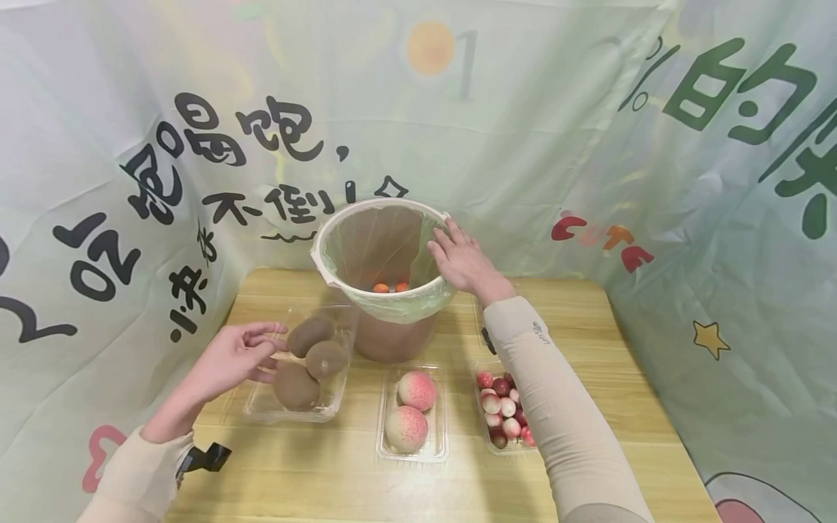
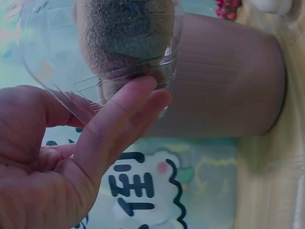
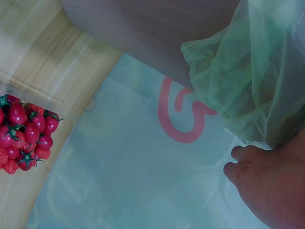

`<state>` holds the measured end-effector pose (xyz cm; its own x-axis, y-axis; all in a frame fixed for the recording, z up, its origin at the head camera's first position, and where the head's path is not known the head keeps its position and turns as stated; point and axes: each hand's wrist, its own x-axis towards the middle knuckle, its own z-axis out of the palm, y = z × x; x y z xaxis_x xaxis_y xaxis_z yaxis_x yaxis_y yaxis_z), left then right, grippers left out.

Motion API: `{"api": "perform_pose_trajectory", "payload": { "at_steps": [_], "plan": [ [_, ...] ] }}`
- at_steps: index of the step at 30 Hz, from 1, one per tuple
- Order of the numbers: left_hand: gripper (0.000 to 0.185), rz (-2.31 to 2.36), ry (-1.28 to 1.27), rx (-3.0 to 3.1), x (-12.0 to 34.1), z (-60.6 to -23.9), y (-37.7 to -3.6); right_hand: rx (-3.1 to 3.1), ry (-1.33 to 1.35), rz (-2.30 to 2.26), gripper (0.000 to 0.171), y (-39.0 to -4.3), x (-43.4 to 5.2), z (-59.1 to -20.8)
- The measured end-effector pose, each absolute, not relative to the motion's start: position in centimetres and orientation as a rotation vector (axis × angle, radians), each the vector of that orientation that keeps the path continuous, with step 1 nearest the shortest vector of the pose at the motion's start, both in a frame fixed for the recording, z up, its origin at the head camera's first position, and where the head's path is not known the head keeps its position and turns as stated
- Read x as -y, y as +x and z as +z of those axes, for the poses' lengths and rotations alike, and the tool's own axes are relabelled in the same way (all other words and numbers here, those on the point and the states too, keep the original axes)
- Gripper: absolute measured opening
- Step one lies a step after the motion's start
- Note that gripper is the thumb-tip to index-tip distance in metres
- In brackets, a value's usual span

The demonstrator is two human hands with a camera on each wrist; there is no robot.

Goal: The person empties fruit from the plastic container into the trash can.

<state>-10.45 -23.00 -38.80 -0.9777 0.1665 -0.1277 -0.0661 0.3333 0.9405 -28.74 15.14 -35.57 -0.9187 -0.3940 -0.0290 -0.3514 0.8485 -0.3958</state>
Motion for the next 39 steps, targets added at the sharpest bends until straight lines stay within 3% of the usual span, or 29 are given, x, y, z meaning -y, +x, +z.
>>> {"api": "perform_pose_trajectory", "payload": {
  "at_steps": [19,39],
  "plan": [
    [0.048,1.661,0.198,-2.442,22.9,-33.0,-11.9,-2.923,-0.583,-0.583,0.068,-28.7,-15.3,-35.6],
    [0.042,1.779,0.213,-2.384,20.1,-29.9,-18.4,-2.919,-0.579,-0.588,0.069,-28.8,-15.1,-35.6]
  ]
}}
